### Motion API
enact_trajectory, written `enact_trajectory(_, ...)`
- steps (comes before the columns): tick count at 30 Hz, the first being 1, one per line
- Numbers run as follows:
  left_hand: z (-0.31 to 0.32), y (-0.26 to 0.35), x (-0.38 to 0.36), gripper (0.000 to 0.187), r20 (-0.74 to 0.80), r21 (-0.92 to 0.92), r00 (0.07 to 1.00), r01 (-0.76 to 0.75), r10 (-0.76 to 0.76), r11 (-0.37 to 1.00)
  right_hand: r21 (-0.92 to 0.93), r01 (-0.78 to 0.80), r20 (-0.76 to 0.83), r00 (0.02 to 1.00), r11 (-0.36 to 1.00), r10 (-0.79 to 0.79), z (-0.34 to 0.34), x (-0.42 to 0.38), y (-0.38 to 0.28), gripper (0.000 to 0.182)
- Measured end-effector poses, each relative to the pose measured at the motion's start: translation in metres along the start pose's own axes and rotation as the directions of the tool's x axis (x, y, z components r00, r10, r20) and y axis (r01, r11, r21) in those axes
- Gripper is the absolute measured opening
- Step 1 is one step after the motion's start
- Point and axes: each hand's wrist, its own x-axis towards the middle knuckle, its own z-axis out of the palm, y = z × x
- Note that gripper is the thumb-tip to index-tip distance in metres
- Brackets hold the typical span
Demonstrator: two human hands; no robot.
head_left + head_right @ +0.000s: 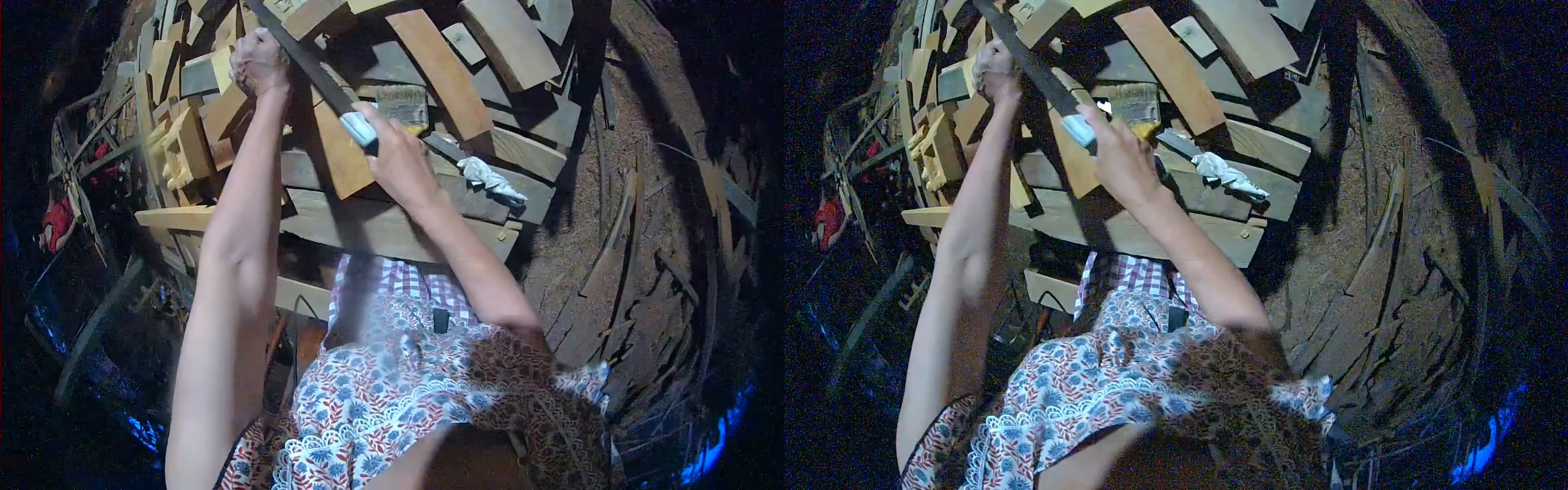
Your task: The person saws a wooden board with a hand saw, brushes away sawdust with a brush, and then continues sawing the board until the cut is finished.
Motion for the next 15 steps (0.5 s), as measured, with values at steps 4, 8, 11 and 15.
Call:
enact_trajectory(4,0.006,0.003,0.000,0.028,0.057,-0.018,0.998,-0.019,0.020,1.000,0.074,0.101,-0.102,0.990,0.992,-0.094,0.014,-0.001,0.000,0.066)
enact_trajectory(8,-0.010,0.020,-0.002,0.022,-0.055,0.035,0.997,-0.043,0.045,0.998,-0.021,-0.025,-0.087,0.996,0.999,0.023,0.022,-0.003,-0.008,0.064)
enact_trajectory(11,-0.016,0.021,-0.004,0.030,-0.052,-0.052,0.997,0.059,-0.062,0.997,-0.008,0.034,-0.123,0.992,0.999,-0.034,0.013,0.010,-0.007,0.060)
enact_trajectory(15,0.004,0.009,0.001,0.029,-0.045,0.044,0.996,0.074,-0.072,0.996,-0.044,-0.003,-0.052,0.999,0.999,0.001,0.004,0.018,-0.016,0.061)
